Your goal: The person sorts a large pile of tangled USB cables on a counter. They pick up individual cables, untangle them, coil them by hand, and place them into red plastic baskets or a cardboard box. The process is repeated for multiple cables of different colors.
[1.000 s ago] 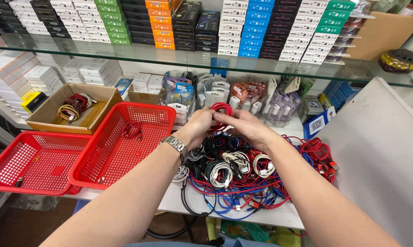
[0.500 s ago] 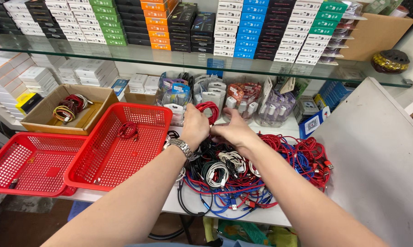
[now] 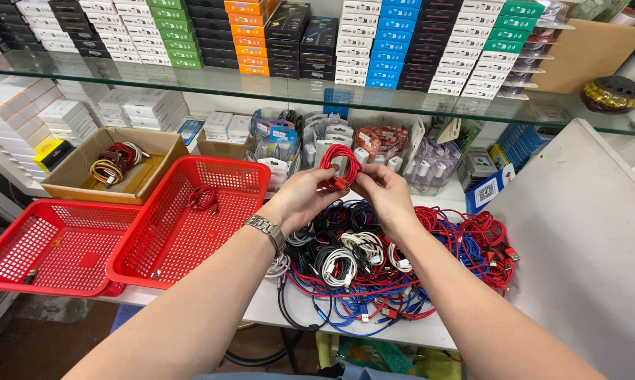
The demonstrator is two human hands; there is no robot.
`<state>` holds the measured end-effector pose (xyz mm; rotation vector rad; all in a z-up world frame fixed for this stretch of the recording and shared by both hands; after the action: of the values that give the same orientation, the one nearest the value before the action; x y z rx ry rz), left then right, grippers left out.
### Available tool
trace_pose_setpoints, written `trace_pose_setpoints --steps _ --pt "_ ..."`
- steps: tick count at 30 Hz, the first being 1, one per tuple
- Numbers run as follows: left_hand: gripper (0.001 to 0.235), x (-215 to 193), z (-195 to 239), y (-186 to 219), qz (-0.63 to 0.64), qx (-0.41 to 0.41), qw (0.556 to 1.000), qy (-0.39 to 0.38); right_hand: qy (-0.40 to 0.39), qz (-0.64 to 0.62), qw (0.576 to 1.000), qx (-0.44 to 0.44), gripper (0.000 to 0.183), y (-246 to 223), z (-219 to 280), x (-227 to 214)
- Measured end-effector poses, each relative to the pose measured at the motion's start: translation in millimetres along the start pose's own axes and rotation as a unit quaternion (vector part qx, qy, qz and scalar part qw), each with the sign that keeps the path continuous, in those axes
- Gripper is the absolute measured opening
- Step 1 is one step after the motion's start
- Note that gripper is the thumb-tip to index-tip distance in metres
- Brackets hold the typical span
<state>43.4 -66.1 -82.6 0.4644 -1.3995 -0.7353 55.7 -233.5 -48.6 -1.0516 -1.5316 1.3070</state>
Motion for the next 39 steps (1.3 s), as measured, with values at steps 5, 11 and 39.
trace_pose_setpoints --steps 5,11,39 --pt "0.032 6.5 3.0 10.0 -0.122 0.028 0.992 0.009 -0.031 -0.136 0.990 0.036 0.034 6.1 2.6 5.4" --pt "0.036 15.6 12.1 9.0 -0.135 -0.009 0.991 0.004 -0.008 -0.202 0.979 0.037 0.034 19.1 -7.0 7.9" --pt "0.043 -100.3 66.2 68.4 -0.235 0.024 0.963 0.132 -0.109 0.184 0.971 0.109 0.044 38.7 -33.4 105.7"
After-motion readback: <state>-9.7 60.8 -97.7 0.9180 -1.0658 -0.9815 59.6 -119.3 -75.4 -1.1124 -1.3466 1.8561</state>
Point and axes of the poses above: each hand's wrist, its own z-axis away from the middle knuckle, its own x-axis out of the palm, y = z × x, the point moved 5 cm from there along -z, towards the middle knuckle, and after that the axes turned 5 degrees about z, right-handed, at the moved point
